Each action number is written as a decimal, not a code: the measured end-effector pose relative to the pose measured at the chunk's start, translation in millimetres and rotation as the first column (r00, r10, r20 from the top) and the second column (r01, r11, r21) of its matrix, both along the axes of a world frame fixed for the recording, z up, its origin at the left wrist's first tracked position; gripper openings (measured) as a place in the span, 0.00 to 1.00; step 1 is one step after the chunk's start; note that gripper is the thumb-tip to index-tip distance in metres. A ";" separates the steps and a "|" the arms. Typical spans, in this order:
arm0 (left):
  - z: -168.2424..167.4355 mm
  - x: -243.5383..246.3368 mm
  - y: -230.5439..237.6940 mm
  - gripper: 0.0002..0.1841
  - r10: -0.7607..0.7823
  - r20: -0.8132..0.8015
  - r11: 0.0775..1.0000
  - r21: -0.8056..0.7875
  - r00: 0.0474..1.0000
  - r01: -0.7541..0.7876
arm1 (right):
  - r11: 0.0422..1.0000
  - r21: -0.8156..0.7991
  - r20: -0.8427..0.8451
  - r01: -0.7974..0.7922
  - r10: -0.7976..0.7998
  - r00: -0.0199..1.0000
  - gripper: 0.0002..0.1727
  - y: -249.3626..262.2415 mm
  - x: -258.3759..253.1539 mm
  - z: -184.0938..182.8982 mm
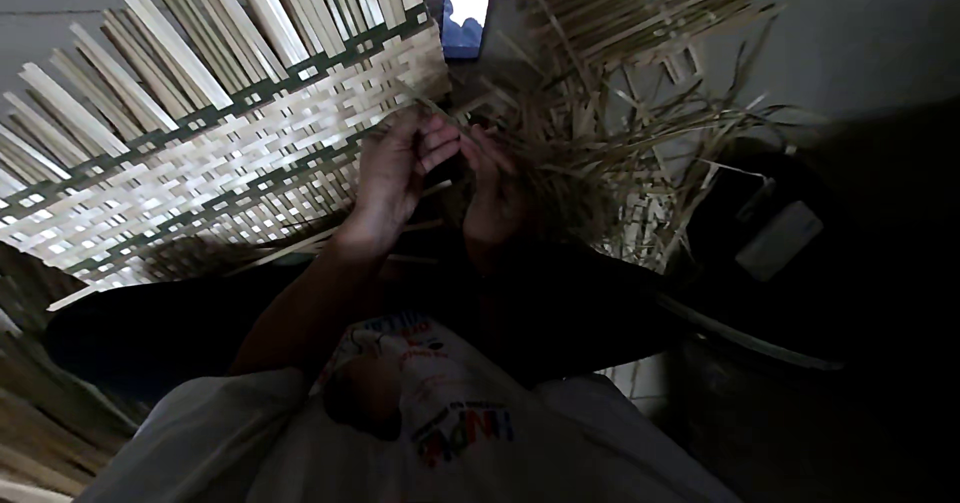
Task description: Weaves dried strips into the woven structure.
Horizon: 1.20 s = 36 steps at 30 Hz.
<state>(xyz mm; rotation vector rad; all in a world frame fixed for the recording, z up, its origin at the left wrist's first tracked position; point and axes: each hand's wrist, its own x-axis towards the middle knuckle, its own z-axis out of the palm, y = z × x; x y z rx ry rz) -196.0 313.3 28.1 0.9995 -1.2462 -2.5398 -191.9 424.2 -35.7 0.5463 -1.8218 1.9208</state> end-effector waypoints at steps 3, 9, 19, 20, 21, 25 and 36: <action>-0.1 -2.2 -1.7 0.08 0.016 -0.011 1.000 -0.014 1.000 -0.016 | 0.998 -0.057 -0.010 -0.024 0.024 1.000 0.13 -5.0 -0.4 -3.3; -0.3 -4.3 -9.0 0.10 0.020 0.023 0.989 0.149 1.000 -0.024 | 0.995 -0.038 -0.087 -0.089 0.085 0.993 0.12 -8.6 -0.9 -1.3; -13.3 0.4 -14.6 0.06 0.050 -0.122 0.987 -0.144 0.991 -0.067 | 0.751 0.227 0.622 -0.620 0.378 0.686 0.17 22.0 16.5 66.1; -11.2 1.3 -14.7 0.06 0.032 -0.142 0.981 -0.187 0.989 -0.059 | 0.700 0.357 0.510 -0.619 0.409 0.757 0.15 27.0 19.4 82.2; -9.3 2.5 -13.9 0.05 0.010 -0.158 0.973 -0.225 0.987 -0.045 | 0.719 0.462 0.337 -0.520 0.400 0.852 0.13 30.2 18.8 95.6; -6.4 4.4 -5.0 0.04 -0.094 -0.221 0.933 -0.360 0.971 0.009 | 0.685 0.717 0.017 -0.127 0.166 0.986 0.20 29.9 -28.4 113.7; -13.1 10.3 -8.9 0.04 -0.137 -0.228 0.899 -0.437 0.964 0.024 | 0.683 0.682 0.154 -0.260 0.213 0.965 0.13 2.0 -46.7 76.1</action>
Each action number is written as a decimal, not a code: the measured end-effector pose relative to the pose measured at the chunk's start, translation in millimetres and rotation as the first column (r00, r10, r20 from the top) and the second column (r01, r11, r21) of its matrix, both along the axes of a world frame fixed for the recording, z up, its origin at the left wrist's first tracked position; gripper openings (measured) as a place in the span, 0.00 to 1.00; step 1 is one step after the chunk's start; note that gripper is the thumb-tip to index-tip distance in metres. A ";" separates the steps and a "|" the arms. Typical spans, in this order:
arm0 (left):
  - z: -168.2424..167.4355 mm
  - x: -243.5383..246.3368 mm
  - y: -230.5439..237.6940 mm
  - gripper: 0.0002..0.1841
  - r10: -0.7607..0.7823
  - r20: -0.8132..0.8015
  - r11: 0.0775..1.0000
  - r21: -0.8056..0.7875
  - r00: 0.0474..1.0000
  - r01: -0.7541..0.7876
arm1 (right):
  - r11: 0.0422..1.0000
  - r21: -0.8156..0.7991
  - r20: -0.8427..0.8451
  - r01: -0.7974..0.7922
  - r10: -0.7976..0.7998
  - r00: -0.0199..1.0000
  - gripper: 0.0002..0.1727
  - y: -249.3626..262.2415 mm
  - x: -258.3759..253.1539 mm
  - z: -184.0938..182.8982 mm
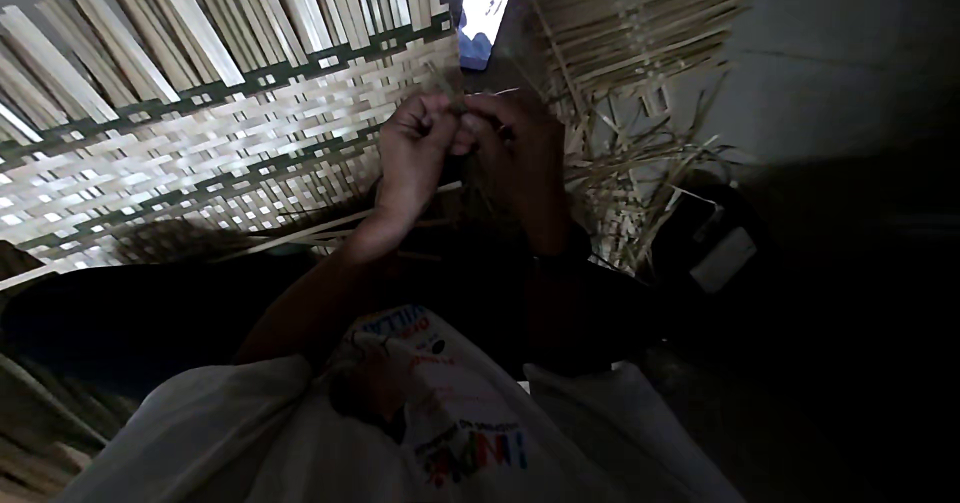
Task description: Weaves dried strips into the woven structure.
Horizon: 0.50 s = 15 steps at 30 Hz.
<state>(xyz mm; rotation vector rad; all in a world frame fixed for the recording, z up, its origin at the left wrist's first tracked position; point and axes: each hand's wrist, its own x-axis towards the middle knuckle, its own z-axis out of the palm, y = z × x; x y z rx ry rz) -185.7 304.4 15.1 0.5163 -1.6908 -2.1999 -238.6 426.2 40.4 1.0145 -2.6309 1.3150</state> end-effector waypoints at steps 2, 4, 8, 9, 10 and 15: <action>2.4 -0.8 1.4 0.03 -0.006 -0.002 1.000 0.013 1.000 0.006 | 1.000 -0.010 -0.066 0.026 -0.027 0.997 0.12 -0.8 -1.3 -3.2; 6.7 -2.2 3.7 0.03 -0.006 -0.010 0.998 0.070 1.000 0.007 | 0.998 -0.049 -0.078 0.042 -0.046 0.996 0.12 -1.3 -2.0 -5.2; 16.5 -5.0 10.0 0.05 -0.007 0.021 0.971 0.239 1.000 0.001 | 0.991 -0.123 -0.039 0.060 -0.066 0.997 0.12 1.0 -4.7 -4.5; 18.1 -5.4 11.4 0.05 -0.009 0.033 0.963 0.271 0.999 0.000 | 0.990 -0.127 -0.034 0.065 -0.070 0.997 0.12 2.3 -5.4 -4.3; 19.6 -5.6 12.7 0.06 -0.016 0.045 0.955 0.298 0.999 0.002 | 0.989 -0.127 -0.026 0.073 -0.077 0.997 0.12 3.5 -5.8 -4.3; 21.3 -6.8 17.7 0.06 -0.016 0.070 0.924 0.382 0.997 -0.012 | 0.992 -0.094 0.023 0.086 -0.085 0.996 0.14 6.5 -5.6 -2.2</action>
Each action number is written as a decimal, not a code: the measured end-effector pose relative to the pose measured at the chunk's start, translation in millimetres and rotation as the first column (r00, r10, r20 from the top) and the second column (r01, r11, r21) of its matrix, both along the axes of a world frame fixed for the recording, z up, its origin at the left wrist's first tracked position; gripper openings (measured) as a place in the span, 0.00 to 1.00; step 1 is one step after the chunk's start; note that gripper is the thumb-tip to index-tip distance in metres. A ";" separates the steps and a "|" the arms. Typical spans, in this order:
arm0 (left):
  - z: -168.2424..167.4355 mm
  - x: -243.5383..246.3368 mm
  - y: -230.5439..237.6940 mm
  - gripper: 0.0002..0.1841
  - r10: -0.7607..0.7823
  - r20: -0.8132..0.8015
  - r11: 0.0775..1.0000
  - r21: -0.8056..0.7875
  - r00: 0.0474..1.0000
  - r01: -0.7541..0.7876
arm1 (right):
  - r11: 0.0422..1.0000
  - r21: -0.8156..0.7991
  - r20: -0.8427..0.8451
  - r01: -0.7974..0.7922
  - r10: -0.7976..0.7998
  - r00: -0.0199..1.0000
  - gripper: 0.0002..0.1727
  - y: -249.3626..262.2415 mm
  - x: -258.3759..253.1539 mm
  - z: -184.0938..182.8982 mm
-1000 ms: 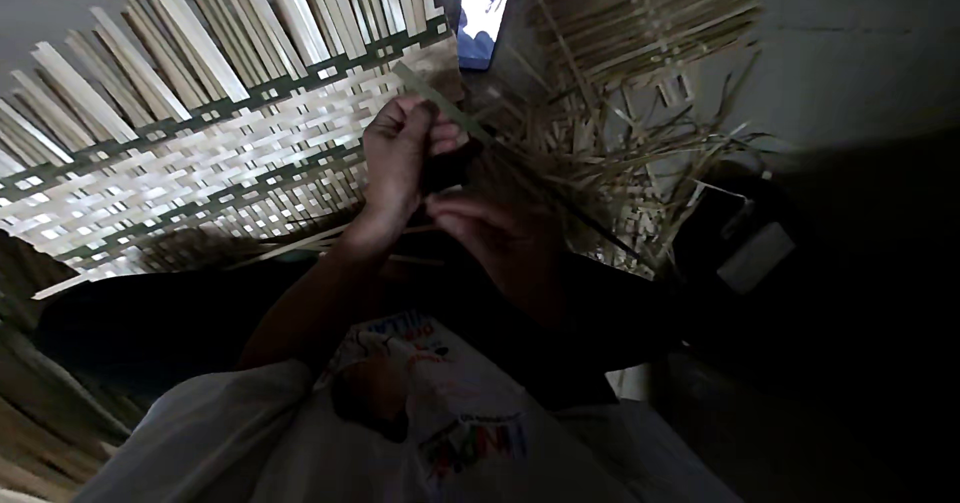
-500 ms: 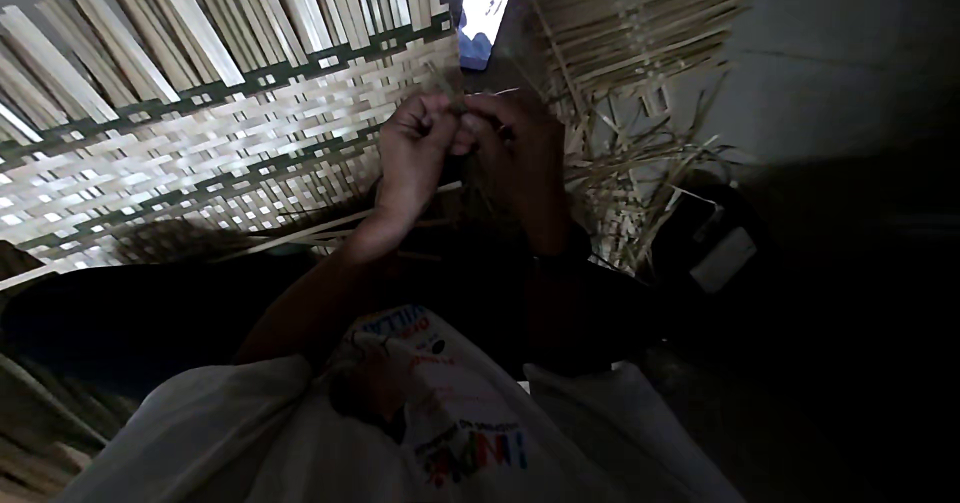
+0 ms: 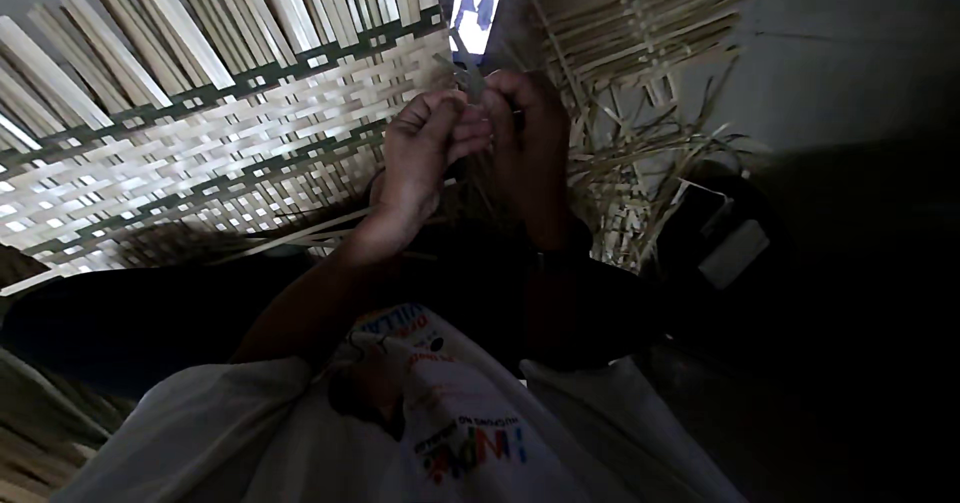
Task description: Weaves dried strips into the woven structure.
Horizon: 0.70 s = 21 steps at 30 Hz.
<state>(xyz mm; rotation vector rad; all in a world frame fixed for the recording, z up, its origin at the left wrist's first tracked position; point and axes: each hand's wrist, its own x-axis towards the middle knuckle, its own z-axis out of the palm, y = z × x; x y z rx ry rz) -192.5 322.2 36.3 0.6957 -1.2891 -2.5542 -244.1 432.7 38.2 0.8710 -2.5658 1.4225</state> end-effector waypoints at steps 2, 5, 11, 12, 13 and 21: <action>-0.8 -0.3 0.0 0.06 -0.005 -0.003 1.000 0.000 1.000 0.005 | 1.000 0.013 0.016 -0.006 0.005 1.000 0.14 0.4 0.4 0.3; -6.0 -0.1 -5.2 0.06 -0.069 -0.068 0.987 -0.153 0.995 0.058 | 0.999 0.017 0.032 -0.028 0.028 0.999 0.14 1.8 0.8 -1.3; -3.1 -1.6 -23.1 0.11 -0.131 -0.106 0.947 -0.307 0.986 0.093 | 0.998 -0.011 0.047 -0.056 0.057 0.997 0.14 1.5 2.4 -3.5; -3.7 -2.7 -26.6 0.11 -0.115 -0.127 0.949 -0.308 0.985 0.071 | 0.999 -0.005 0.051 -0.051 0.051 0.997 0.14 0.6 3.2 -3.0; -4.4 -3.6 -29.7 0.09 -0.098 -0.145 0.947 -0.318 0.985 0.047 | 0.999 0.002 0.048 -0.045 0.045 0.998 0.14 -0.2 3.9 -2.8; -12.0 1.1 -43.1 0.07 -0.153 -0.278 0.808 -0.587 0.948 -0.041 | 0.999 0.032 0.026 -0.011 0.010 1.000 0.14 -2.4 6.5 -1.9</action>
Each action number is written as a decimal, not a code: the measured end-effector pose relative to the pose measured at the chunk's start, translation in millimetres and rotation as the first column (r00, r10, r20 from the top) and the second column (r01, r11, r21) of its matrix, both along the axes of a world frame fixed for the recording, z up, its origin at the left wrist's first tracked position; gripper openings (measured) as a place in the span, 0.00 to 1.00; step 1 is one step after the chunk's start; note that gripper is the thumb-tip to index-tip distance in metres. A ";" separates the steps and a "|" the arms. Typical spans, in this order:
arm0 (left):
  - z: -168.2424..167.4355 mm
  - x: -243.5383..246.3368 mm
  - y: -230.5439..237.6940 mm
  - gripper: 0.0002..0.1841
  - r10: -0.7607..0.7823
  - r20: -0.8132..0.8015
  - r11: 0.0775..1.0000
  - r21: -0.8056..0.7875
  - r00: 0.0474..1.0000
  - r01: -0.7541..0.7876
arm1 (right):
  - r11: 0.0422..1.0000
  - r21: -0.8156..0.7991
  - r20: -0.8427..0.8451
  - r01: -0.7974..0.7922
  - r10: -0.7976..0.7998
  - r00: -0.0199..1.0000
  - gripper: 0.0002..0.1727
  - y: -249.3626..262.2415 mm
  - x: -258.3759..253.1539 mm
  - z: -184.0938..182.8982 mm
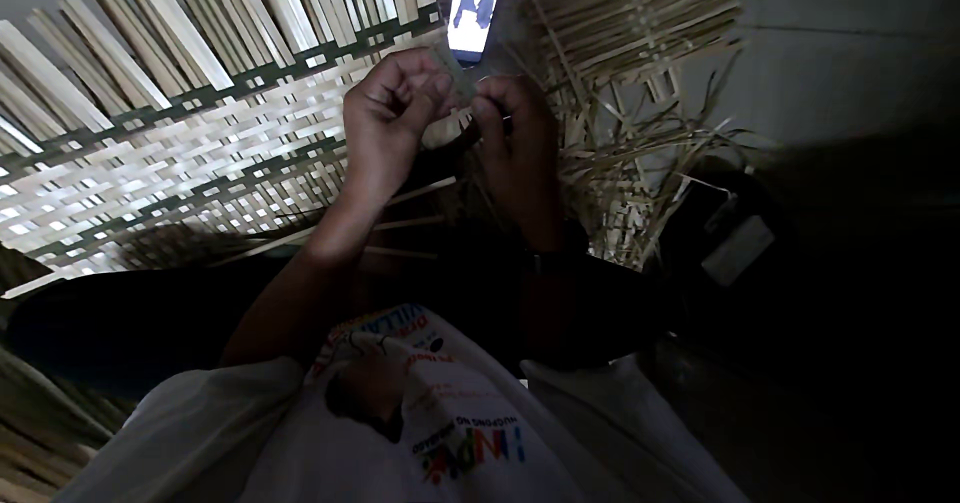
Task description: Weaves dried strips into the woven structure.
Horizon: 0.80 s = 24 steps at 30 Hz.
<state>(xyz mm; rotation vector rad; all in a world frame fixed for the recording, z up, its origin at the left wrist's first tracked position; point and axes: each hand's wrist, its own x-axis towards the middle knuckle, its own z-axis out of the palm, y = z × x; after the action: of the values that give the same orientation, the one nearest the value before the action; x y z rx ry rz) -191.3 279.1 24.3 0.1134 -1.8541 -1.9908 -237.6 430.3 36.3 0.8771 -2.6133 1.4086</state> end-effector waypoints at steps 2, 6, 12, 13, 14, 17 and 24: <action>-2.1 0.7 -0.3 0.10 0.001 -0.037 0.998 -0.059 0.999 -0.003 | 1.000 0.007 0.004 0.007 -0.007 1.000 0.15 0.5 -0.1 0.1; -1.0 3.4 0.9 0.11 0.049 0.029 0.990 -0.133 0.998 -0.045 | 1.000 0.006 -0.019 0.011 -0.011 1.000 0.14 0.3 -0.3 0.3; -1.0 2.7 6.8 0.07 0.021 0.237 0.978 0.198 0.971 -0.069 | 0.999 -0.030 0.022 -0.045 0.045 0.999 0.15 4.6 -4.7 -1.2; 2.4 1.7 7.6 0.06 0.008 0.271 0.949 0.300 0.962 -0.092 | 0.997 -0.009 0.086 -0.078 0.079 0.993 0.17 7.6 -6.0 0.3; 4.6 0.3 7.4 0.06 -0.001 0.291 0.914 0.389 0.957 -0.117 | 0.991 0.041 0.175 -0.126 0.117 0.978 0.19 12.1 -7.1 4.0; 5.9 -4.5 1.0 0.06 -0.001 0.286 0.822 0.545 0.958 -0.162 | 0.932 0.225 0.429 -0.285 0.168 0.888 0.29 30.5 -9.3 18.5; 3.7 -9.5 -10.7 0.06 0.034 0.383 0.660 0.685 0.923 -0.308 | 0.910 0.313 0.351 -0.273 0.156 0.923 0.19 57.4 -4.4 30.1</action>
<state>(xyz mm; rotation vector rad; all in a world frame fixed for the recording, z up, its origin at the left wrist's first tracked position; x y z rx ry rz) -200.8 268.4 28.1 0.8921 -0.9932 -2.5665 -242.0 487.7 66.4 1.0906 -3.1785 1.2234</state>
